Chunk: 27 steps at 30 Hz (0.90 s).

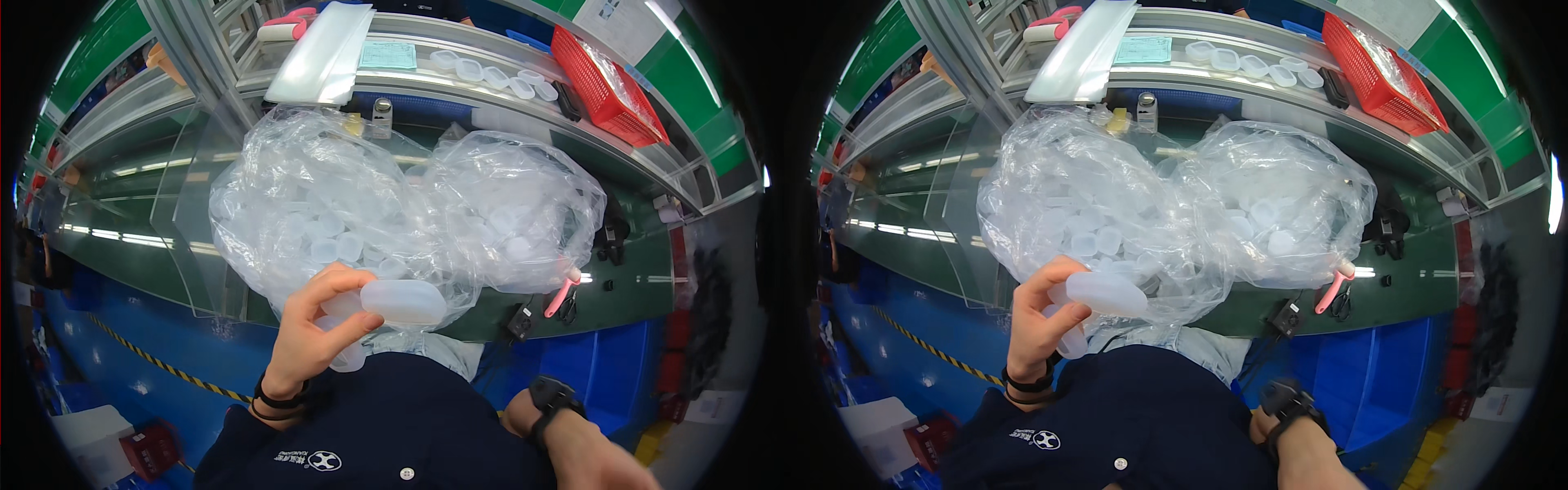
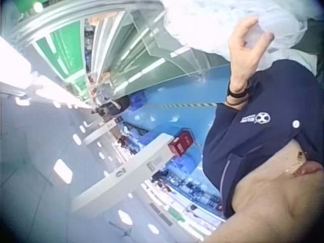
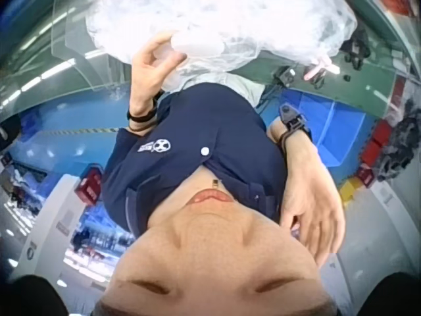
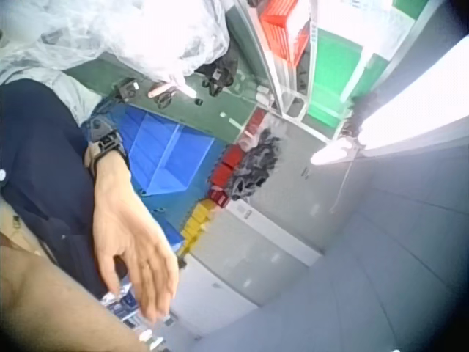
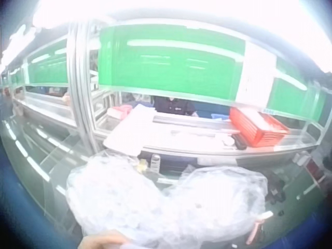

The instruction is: Inspecting and sorting small plastic caps at a manufacturing workstation.

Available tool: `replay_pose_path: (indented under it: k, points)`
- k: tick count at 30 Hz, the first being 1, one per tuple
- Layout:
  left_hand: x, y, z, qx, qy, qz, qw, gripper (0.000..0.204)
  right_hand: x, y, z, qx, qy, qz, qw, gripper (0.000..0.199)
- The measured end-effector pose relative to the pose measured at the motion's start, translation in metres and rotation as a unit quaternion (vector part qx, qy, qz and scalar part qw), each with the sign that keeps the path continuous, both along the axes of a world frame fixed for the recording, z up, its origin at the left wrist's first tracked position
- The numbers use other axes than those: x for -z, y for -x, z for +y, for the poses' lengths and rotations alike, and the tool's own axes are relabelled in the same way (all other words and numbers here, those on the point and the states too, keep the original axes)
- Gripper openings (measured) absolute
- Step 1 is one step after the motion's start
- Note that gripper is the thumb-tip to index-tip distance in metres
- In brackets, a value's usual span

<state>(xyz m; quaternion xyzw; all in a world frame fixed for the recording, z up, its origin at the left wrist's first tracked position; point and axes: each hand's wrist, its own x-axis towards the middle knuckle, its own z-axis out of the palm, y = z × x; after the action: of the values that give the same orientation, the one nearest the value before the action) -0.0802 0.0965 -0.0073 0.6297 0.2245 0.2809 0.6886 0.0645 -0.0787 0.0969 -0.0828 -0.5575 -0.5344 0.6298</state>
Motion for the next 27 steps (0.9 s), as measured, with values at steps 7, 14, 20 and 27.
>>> replay_pose_path:
  k: [7, 14, 20, 27]
  points:
    - [-0.018, -0.01, 0.002, -0.023, -0.23, -0.031, 0.972, 0.028, 0.088, -0.008, 0.044, -0.314, 0.662, 0.463, 0.499, 0.049]
    - [-0.009, -0.008, -0.006, -0.125, -0.442, -0.008, 0.888, 0.022, 0.07, -0.005, 0.052, -0.473, 0.685, 0.478, 0.281, 0.051]
    - [0.018, 0.028, 0.008, -0.083, -0.043, 0.051, 0.994, 0.02, 0.066, 0.002, 0.037, -0.435, 0.672, 0.446, 0.4, 0.063]
    - [-0.006, 0.016, -0.005, -0.025, 0.007, -0.047, 0.999, 0.034, 0.067, 0.003, 0.043, -0.476, 0.674, 0.431, 0.366, 0.058]
